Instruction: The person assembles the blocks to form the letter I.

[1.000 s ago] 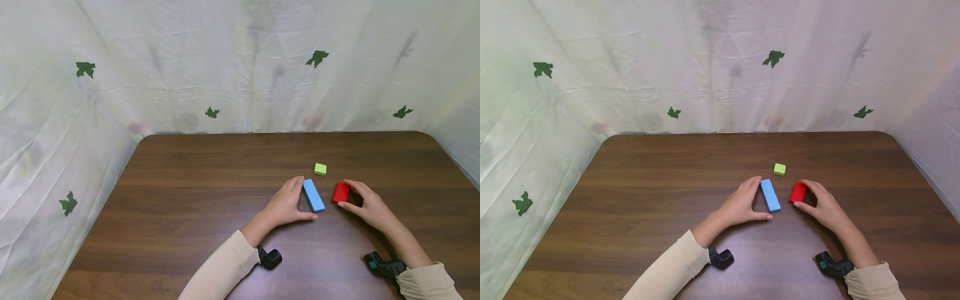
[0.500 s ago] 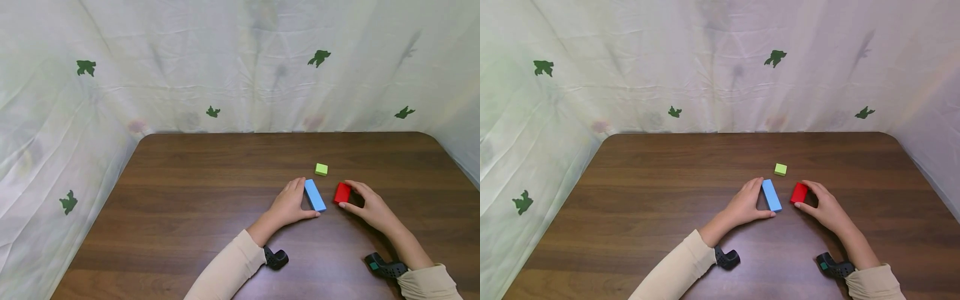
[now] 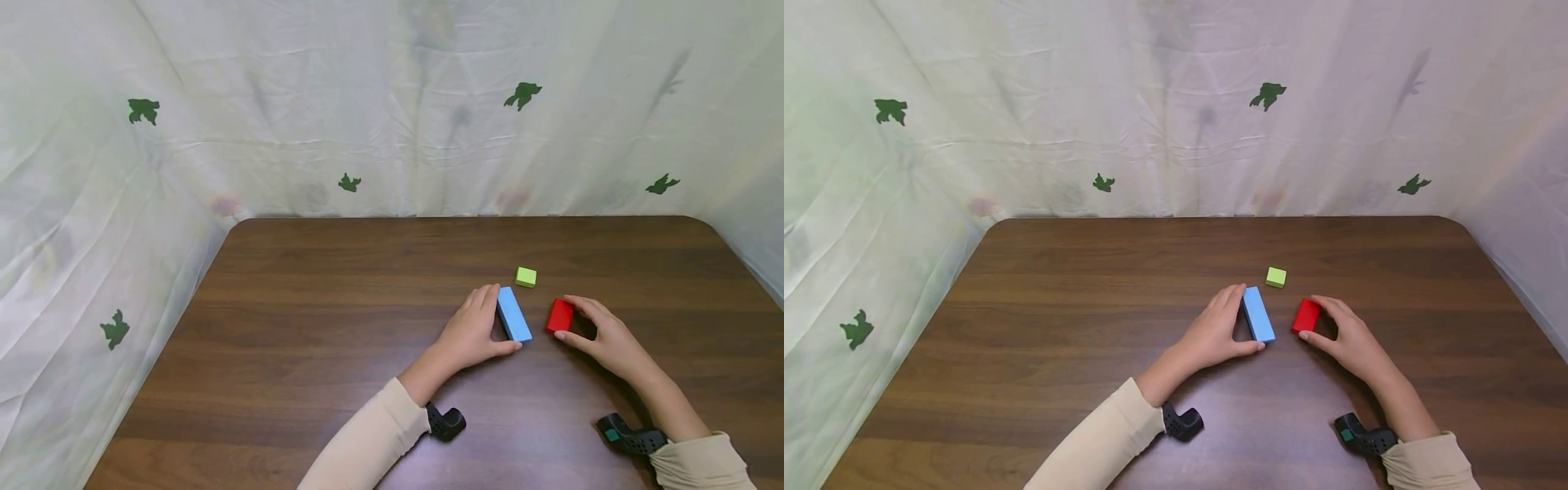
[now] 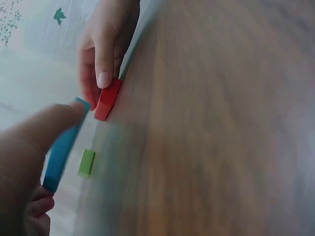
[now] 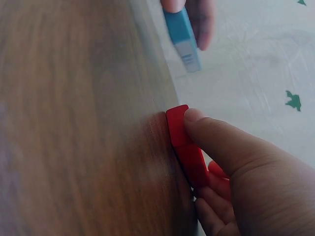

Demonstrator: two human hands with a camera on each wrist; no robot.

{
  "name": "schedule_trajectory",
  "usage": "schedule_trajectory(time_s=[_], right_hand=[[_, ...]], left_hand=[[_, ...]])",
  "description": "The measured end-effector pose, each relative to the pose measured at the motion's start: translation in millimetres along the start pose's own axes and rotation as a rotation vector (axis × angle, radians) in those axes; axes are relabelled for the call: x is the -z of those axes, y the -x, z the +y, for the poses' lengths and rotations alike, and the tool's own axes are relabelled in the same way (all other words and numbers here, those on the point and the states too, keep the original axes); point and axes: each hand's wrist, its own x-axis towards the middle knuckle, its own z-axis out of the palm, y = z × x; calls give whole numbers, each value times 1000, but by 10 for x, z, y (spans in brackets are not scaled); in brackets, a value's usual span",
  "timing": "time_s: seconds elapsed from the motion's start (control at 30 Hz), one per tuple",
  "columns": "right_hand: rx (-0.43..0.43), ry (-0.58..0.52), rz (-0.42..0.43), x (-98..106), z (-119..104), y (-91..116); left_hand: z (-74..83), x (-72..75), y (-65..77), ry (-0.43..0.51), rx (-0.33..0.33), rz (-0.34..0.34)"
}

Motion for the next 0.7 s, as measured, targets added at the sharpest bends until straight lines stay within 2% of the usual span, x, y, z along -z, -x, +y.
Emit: schedule_trajectory(time_s=[0.17, 0.4, 0.7], right_hand=[[8, 7, -3, 1, -3, -1], [11, 5, 1, 12, -10, 0], [28, -1, 9, 20, -14, 2]], left_hand=[[7, 110, 27, 32, -27, 34], [-17, 264, 82, 68, -20, 63], [-184, 480, 192, 144, -41, 80]])
